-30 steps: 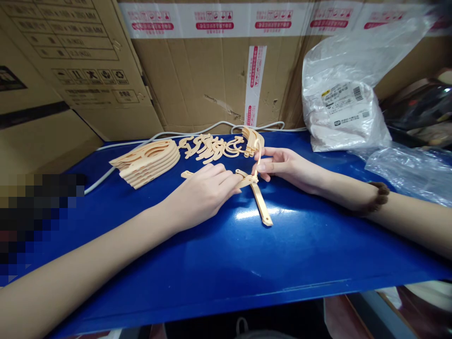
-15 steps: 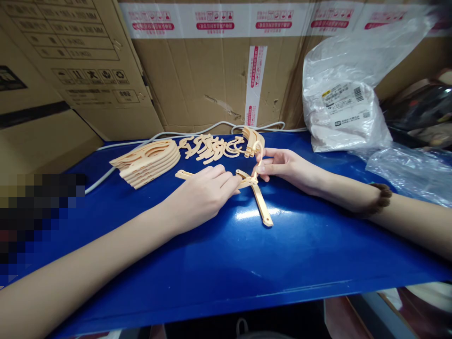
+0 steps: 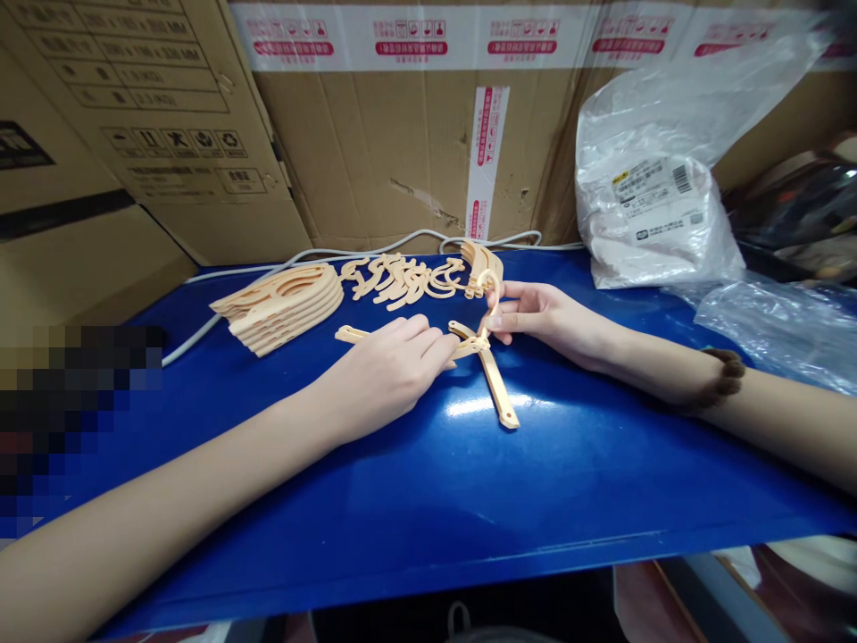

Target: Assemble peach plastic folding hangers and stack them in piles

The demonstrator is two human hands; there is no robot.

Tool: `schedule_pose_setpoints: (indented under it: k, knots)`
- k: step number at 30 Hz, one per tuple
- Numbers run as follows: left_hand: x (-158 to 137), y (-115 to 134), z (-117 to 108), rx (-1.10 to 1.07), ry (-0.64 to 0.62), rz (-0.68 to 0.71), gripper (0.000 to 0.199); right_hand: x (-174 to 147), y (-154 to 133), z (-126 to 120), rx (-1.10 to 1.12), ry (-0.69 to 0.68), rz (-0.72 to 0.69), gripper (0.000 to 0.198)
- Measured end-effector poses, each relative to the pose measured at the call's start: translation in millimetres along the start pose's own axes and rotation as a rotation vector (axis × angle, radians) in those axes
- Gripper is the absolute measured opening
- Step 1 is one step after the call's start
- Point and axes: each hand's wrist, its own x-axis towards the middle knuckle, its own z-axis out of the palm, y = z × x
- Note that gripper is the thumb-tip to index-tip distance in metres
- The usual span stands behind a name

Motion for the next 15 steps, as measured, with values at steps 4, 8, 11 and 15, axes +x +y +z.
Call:
schedule_pose_setpoints:
  k: [4,8,11,15]
  knots:
    - [-0.1,-0.3,-1.1,0.002,-0.016,-0.007,0.035,-0.2,0.4,0.9,0.000,0.018,-0.001,0.028]
    - [-0.2,-0.1,-1.0,0.008,-0.024,-0.005,0.034,-0.1,1.5,1.1,-0.018,0.024,-0.012,0.029]
    - [0.0,0.4,-0.3,0.008,-0.029,-0.001,0.034,0.2,2.5,1.6,-0.043,0.019,-0.024,0.029]
    - [1.4,1.0,0.1,0.001,-0.043,0.013,0.031,0.6,3.1,3.2,-0.066,0.015,-0.047,0.028]
